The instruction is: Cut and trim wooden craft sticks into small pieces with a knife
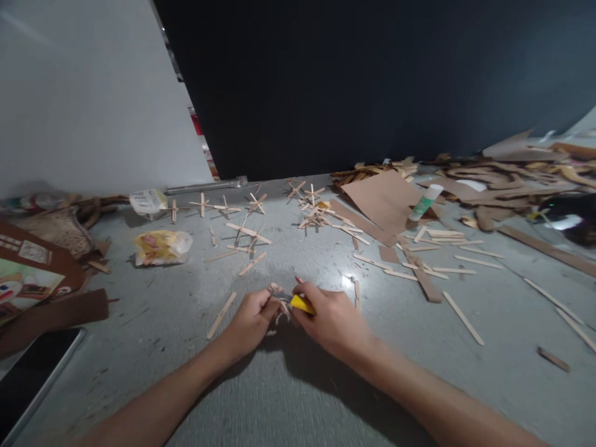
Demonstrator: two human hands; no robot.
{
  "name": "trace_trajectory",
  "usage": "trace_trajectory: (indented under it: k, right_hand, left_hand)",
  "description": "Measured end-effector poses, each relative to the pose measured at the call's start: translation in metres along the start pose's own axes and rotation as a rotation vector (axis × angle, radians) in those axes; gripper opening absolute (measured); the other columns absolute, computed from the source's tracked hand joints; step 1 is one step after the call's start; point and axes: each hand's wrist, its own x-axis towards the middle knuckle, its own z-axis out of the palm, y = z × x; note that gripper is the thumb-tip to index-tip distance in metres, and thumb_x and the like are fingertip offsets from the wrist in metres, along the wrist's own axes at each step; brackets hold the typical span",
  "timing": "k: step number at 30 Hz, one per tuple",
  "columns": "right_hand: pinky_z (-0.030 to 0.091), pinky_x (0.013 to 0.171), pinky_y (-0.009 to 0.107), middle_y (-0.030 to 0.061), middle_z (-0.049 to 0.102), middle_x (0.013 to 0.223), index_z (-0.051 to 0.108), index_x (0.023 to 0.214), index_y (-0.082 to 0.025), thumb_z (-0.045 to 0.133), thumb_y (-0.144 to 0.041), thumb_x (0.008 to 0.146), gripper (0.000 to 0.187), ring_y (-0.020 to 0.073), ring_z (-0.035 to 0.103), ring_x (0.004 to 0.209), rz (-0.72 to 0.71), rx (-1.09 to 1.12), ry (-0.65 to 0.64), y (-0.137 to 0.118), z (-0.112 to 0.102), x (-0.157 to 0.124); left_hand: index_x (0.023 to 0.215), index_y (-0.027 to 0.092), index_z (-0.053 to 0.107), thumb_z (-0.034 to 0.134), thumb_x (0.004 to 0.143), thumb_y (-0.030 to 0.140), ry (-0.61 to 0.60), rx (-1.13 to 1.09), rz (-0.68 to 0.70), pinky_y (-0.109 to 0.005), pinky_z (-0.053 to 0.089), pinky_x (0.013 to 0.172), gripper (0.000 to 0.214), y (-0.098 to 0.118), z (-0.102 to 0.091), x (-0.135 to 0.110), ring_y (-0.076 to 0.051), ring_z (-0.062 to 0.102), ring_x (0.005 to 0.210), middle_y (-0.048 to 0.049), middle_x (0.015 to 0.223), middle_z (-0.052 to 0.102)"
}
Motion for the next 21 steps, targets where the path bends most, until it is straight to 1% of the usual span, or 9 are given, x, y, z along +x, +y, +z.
trace_trajectory:
  k: [1, 3, 6, 7, 9, 11, 17, 19, 21]
  right_hand:
    - [0.041, 0.057, 0.025, 0.0014, 0.072, 0.071, 0.069, 0.094, -0.023, 0.058, -0.030, 0.092, 0.014, 0.0170, 0.064, 0.058, 0.061, 0.084, 0.022, -0.002, -0.002, 0.002]
    - [0.040, 0.053, 0.025, 0.0000, 0.064, 0.061, 0.064, 0.078, -0.022, 0.057, -0.041, 0.093, 0.025, 0.0151, 0.057, 0.053, 0.186, 0.283, 0.012, -0.007, -0.005, 0.007]
    - [0.031, 0.041, 0.024, -0.0063, 0.045, 0.047, 0.054, 0.067, -0.023, 0.063, -0.061, 0.089, 0.044, 0.0109, 0.040, 0.040, 0.401, 0.607, -0.140, -0.013, -0.008, 0.012]
    - [0.028, 0.038, 0.023, -0.0081, 0.041, 0.044, 0.052, 0.066, -0.024, 0.065, -0.066, 0.086, 0.049, 0.0095, 0.035, 0.037, 0.450, 0.690, -0.192, -0.014, -0.008, 0.013]
    - [0.025, 0.036, 0.022, -0.0098, 0.037, 0.042, 0.048, 0.063, -0.024, 0.068, -0.074, 0.082, 0.057, 0.0073, 0.030, 0.034, 0.482, 0.783, -0.261, -0.015, -0.007, 0.013]
    - [0.024, 0.035, 0.021, -0.0096, 0.038, 0.041, 0.047, 0.062, -0.024, 0.071, -0.075, 0.080, 0.059, 0.0065, 0.030, 0.034, 0.468, 0.797, -0.291, -0.014, -0.005, 0.012]
    - [0.027, 0.035, 0.022, -0.0097, 0.041, 0.041, 0.063, 0.077, -0.020, 0.075, -0.069, 0.080, 0.050, 0.0078, 0.031, 0.034, 0.468, 0.779, -0.293, -0.015, -0.001, 0.011]
    - [0.028, 0.036, 0.023, -0.0094, 0.041, 0.042, 0.065, 0.080, -0.020, 0.073, -0.066, 0.083, 0.047, 0.0087, 0.032, 0.035, 0.457, 0.759, -0.258, -0.014, 0.000, 0.010]
    - [0.032, 0.040, 0.024, -0.0070, 0.045, 0.047, 0.063, 0.076, -0.021, 0.069, -0.060, 0.087, 0.041, 0.0100, 0.037, 0.039, 0.400, 0.645, -0.157, -0.013, 0.001, 0.008]
  left_hand:
    - [0.070, 0.021, 0.047, 0.049, 0.099, 0.063, 0.031, -0.010, -0.016, -0.027, 0.033, 0.059, 0.051, 0.000, 0.000, 0.001, -0.014, 0.040, 0.061, 0.0031, 0.063, 0.045]
    - [0.069, 0.022, 0.045, 0.048, 0.098, 0.070, 0.077, -0.057, -0.031, -0.027, 0.031, 0.056, 0.056, 0.001, 0.001, 0.002, -0.013, 0.037, 0.058, 0.0043, 0.061, 0.042]
    - [0.068, 0.022, 0.045, 0.048, 0.093, 0.080, 0.109, -0.155, -0.041, -0.027, 0.029, 0.053, 0.063, 0.003, 0.002, 0.004, -0.011, 0.034, 0.053, 0.0056, 0.057, 0.040]
    - [0.068, 0.022, 0.046, 0.048, 0.091, 0.083, 0.119, -0.176, -0.044, -0.027, 0.029, 0.052, 0.065, 0.004, 0.002, 0.004, -0.011, 0.034, 0.051, 0.0059, 0.056, 0.039]
    - [0.068, 0.022, 0.047, 0.048, 0.089, 0.086, 0.141, -0.198, -0.041, -0.027, 0.028, 0.050, 0.068, 0.006, 0.001, 0.005, -0.011, 0.033, 0.050, 0.0060, 0.055, 0.039]
    - [0.067, 0.022, 0.047, 0.048, 0.087, 0.089, 0.148, -0.201, -0.034, -0.026, 0.028, 0.049, 0.069, 0.006, 0.000, 0.006, -0.010, 0.033, 0.049, 0.0060, 0.054, 0.039]
    - [0.066, 0.022, 0.048, 0.049, 0.087, 0.089, 0.135, -0.200, -0.002, -0.026, 0.029, 0.050, 0.071, 0.008, 0.001, 0.004, -0.010, 0.034, 0.050, 0.0054, 0.055, 0.040]
    - [0.067, 0.021, 0.049, 0.051, 0.087, 0.088, 0.143, -0.222, -0.002, -0.026, 0.029, 0.050, 0.070, 0.009, 0.001, 0.003, -0.010, 0.034, 0.051, 0.0053, 0.055, 0.041]
    - [0.071, 0.021, 0.052, 0.051, 0.087, 0.087, 0.144, -0.233, -0.006, -0.025, 0.029, 0.049, 0.068, 0.008, 0.002, 0.003, -0.010, 0.034, 0.051, 0.0055, 0.056, 0.042]
